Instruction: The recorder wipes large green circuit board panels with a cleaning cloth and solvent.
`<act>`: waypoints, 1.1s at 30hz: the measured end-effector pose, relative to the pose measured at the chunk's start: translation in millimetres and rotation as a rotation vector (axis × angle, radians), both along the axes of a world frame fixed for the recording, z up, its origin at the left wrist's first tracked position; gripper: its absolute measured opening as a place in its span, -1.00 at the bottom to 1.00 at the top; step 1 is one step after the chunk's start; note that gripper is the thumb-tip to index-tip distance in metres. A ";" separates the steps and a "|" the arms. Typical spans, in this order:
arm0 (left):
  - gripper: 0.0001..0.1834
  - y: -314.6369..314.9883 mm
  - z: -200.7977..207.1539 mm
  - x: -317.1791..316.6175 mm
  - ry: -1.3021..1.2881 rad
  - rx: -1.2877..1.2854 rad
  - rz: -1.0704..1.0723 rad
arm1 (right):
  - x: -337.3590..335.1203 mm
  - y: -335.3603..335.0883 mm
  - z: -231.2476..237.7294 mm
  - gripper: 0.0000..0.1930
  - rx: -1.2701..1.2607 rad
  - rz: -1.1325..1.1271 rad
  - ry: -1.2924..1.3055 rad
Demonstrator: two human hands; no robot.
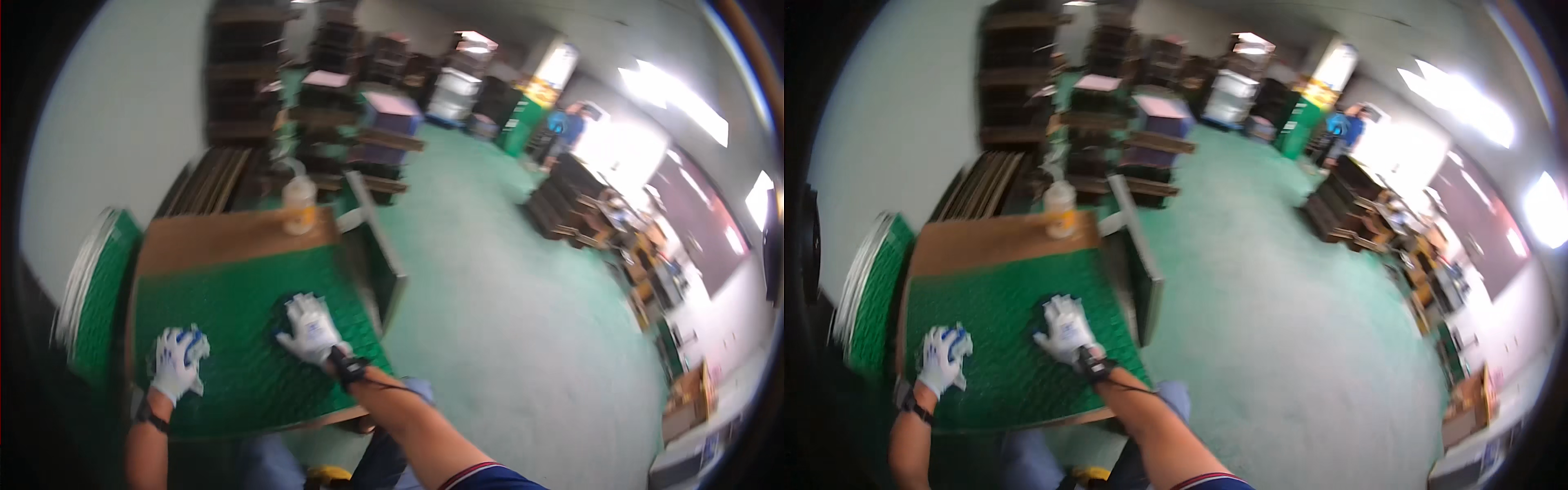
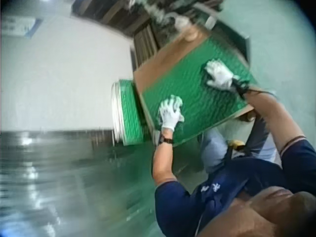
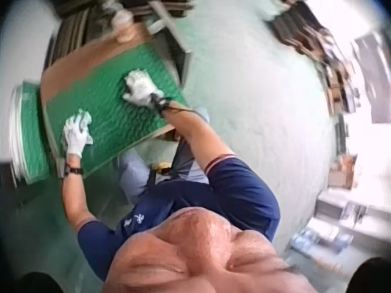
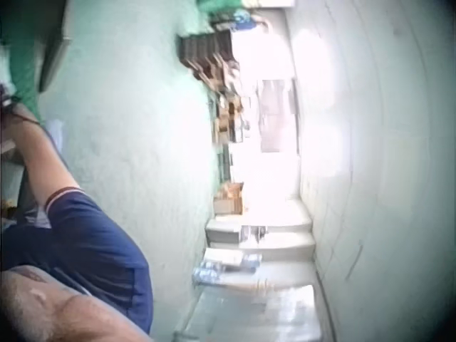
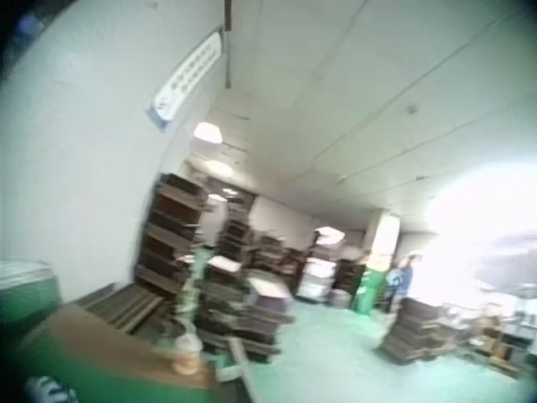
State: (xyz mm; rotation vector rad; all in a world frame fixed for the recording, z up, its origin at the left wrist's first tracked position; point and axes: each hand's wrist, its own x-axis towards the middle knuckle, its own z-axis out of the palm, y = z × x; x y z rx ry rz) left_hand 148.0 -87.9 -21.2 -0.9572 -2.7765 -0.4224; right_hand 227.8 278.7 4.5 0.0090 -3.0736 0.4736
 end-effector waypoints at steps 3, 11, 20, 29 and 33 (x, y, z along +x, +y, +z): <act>-0.48 -49.2 -7.0 -29.5 0.080 0.120 0.127 | 5.5 24.3 -14.8 -0.20 0.003 -0.022 0.139; -0.66 44.1 48.1 -27.0 0.052 -0.135 0.009 | -5.9 23.3 -28.6 -0.12 0.150 -0.048 0.116; -0.68 98.9 53.7 -5.9 -0.114 -0.308 -0.184 | 0.1 43.8 -52.0 -0.15 0.164 -0.011 0.236; -0.45 -24.3 42.2 -10.4 0.102 -0.573 0.068 | -5.6 34.4 -45.4 -0.15 0.110 0.028 0.241; -0.59 -38.4 28.9 -8.3 0.078 -0.463 -0.080 | -2.2 38.5 -48.7 -0.16 0.126 0.027 0.251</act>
